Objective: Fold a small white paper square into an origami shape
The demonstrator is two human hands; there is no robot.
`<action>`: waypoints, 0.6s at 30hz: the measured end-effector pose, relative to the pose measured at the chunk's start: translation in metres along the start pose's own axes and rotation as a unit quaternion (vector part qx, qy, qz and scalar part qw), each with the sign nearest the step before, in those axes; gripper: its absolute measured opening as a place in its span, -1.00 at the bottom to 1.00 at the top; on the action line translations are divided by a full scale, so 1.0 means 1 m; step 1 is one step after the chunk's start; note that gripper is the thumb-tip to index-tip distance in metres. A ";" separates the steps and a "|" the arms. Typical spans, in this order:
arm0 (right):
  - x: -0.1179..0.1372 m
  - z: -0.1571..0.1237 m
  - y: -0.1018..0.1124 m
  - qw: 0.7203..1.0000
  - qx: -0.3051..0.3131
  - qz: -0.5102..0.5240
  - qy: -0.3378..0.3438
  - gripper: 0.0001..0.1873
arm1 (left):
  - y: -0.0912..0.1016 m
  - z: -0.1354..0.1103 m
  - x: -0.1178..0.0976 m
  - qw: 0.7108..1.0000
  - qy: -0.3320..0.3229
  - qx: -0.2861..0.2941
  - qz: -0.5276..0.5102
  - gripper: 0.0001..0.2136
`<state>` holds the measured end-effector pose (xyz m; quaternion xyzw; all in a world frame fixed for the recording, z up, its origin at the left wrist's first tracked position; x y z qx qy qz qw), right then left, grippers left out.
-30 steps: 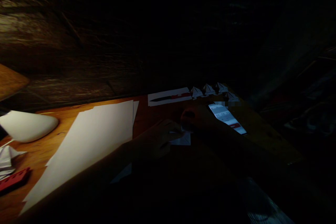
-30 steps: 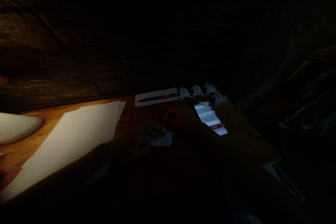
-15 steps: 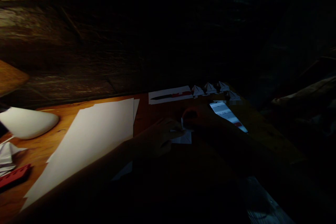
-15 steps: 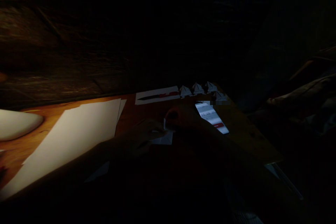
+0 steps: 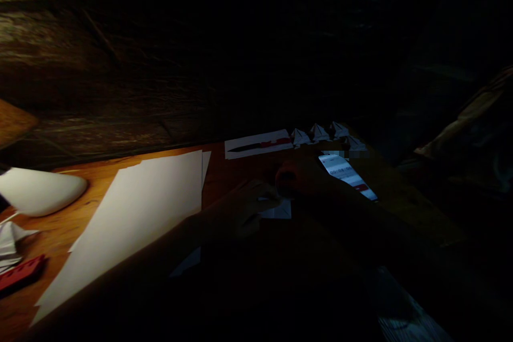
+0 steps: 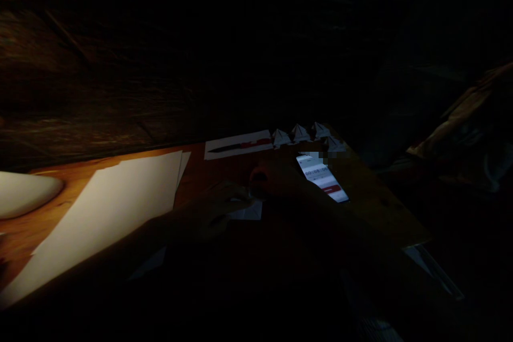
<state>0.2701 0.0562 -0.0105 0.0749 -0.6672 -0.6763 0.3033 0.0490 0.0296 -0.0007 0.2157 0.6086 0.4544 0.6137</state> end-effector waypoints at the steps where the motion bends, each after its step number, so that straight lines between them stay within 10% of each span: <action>1: 0.000 0.000 -0.001 1.000 0.002 -0.004 0.001 -0.83 | 0.000 0.000 0.000 1.000 0.001 0.001 0.000 -0.34; 18: -0.002 -0.004 0.003 0.997 -0.028 0.064 0.026 -0.90 | 0.000 0.001 0.001 1.000 -0.003 -0.005 -0.006 -0.34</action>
Point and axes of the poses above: each hand's wrist, its own z-axis towards the middle knuckle, its own y-axis out of the back of the hand, x = y × z, the point moved 2 cm from there along z, towards the middle knuckle, and after that the axes turned 14 degrees about -z, right-handed, at the moved point
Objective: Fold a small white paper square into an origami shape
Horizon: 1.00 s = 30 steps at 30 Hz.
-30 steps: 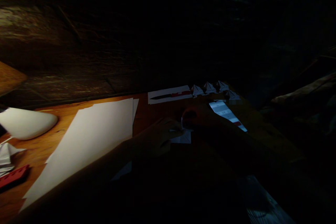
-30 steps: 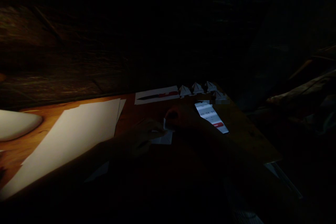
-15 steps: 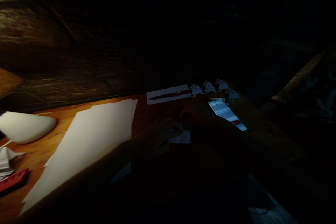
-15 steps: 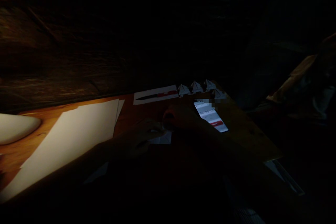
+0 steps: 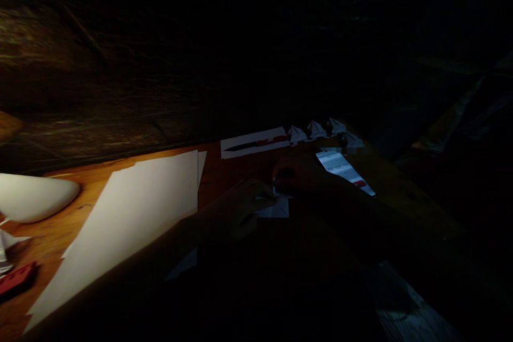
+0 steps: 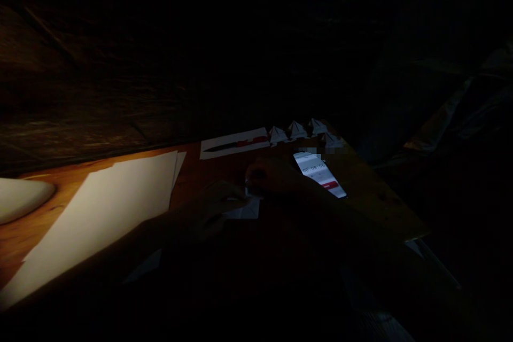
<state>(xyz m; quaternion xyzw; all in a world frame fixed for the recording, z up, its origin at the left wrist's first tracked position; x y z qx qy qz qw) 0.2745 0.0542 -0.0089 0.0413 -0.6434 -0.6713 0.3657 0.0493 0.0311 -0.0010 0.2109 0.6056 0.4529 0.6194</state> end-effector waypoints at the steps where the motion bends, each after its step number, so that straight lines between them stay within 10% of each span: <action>1: 0.000 0.000 0.000 1.000 0.000 0.006 0.000 -0.90 | 0.000 0.000 0.000 1.000 0.000 0.001 0.001 -0.34; 30: 0.008 0.004 -0.003 0.996 0.006 -0.056 -0.065 -0.85 | -0.001 -0.001 0.000 1.000 0.009 0.006 0.001 -0.38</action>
Point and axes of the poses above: each hand's wrist, its own z-axis towards the middle knuckle, its own y-axis out of the back of the hand, x = y × z, the point moved 2 cm from there along z, towards the middle knuckle, and after that the axes turned 14 degrees about -z, right-handed, at the moved point
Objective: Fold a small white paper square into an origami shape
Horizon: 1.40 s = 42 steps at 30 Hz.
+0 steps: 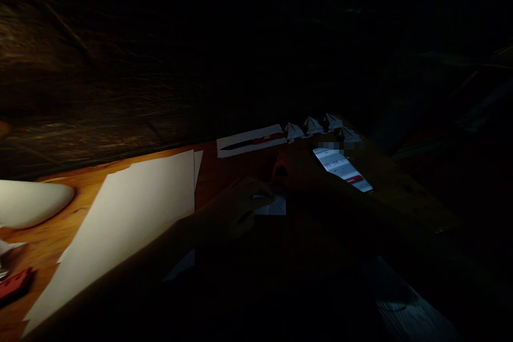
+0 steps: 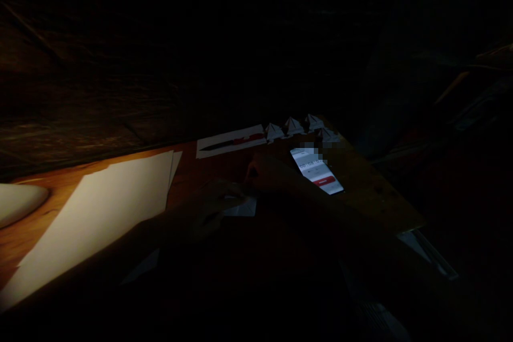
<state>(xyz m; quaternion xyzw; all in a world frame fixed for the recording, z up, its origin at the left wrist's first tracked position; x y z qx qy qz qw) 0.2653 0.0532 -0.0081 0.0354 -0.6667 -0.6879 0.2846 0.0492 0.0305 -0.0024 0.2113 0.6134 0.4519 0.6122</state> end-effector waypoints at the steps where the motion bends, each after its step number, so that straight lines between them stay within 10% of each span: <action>1: 0.000 0.000 0.000 1.000 0.001 0.003 -0.008 -0.85 | 0.000 0.000 0.000 1.000 -0.001 -0.001 0.001 -0.38; 42: 0.006 0.001 0.000 0.992 0.015 0.031 -0.120 -0.88 | 0.000 0.001 -0.001 1.000 -0.004 -0.001 0.019 -0.35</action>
Point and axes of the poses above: each hand's wrist, its own z-axis towards the middle knuckle, its own y-axis out of the back of the hand, x = y × z, the point moved 2 cm from there along z, towards the middle knuckle, and after that the axes turned 14 degrees about -z, right-handed, at the moved point
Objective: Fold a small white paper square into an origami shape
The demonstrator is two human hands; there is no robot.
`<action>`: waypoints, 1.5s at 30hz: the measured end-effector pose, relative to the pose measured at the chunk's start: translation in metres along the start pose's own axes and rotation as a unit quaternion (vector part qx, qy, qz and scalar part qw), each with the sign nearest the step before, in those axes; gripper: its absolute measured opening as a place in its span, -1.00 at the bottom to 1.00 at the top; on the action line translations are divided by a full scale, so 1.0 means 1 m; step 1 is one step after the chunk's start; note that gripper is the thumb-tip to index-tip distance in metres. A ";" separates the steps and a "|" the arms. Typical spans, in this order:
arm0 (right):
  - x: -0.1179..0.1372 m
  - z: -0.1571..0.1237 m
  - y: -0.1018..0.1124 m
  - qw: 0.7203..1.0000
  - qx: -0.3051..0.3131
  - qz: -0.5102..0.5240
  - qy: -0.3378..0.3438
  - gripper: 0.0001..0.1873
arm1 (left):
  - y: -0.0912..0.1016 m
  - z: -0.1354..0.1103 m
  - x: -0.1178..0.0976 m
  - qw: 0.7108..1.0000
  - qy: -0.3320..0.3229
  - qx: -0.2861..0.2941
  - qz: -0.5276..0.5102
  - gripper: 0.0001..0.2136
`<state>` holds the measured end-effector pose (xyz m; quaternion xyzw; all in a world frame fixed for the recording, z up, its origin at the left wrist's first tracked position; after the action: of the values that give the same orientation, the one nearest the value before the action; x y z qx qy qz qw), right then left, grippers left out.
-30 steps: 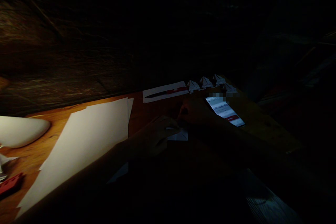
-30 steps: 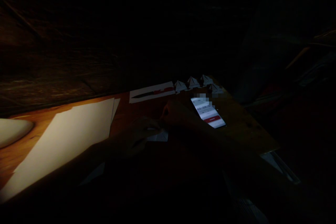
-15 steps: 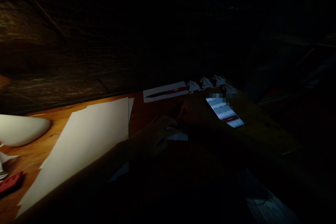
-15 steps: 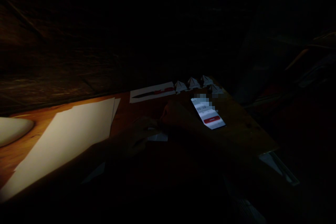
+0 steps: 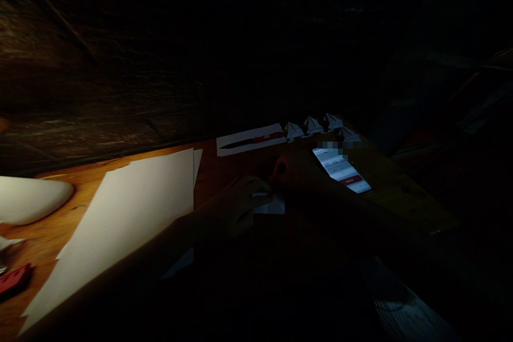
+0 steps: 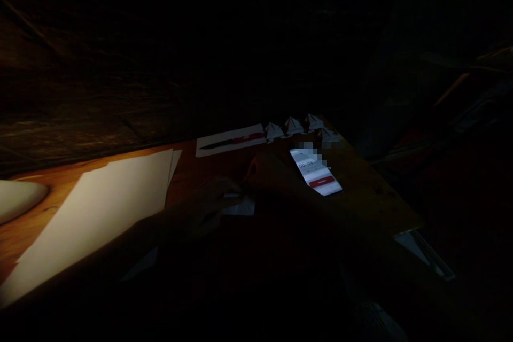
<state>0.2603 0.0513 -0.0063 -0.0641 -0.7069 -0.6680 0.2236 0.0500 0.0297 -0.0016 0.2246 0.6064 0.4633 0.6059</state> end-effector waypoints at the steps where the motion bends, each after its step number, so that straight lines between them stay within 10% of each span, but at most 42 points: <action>1: 0.000 0.000 0.001 1.000 -0.004 0.000 0.002 -0.87 | 0.001 0.000 0.000 1.000 0.000 0.000 -0.004 -0.35; 45: -0.007 0.001 0.002 0.998 -0.032 0.016 0.043 -0.91 | 0.004 0.000 -0.006 0.999 0.025 -0.017 -0.014 -0.39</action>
<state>0.2671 0.0542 -0.0079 -0.0532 -0.6740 -0.6886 0.2623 0.0502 0.0267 0.0047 0.1943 0.6162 0.4709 0.6007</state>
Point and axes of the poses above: each hand's wrist, its own z-axis towards the middle knuckle, its own y-axis out of the back of the hand, x = y × z, the point moved 2 cm from there along z, towards the middle knuckle, and after that the axes turned 14 degrees about -z, right-handed, at the moved point
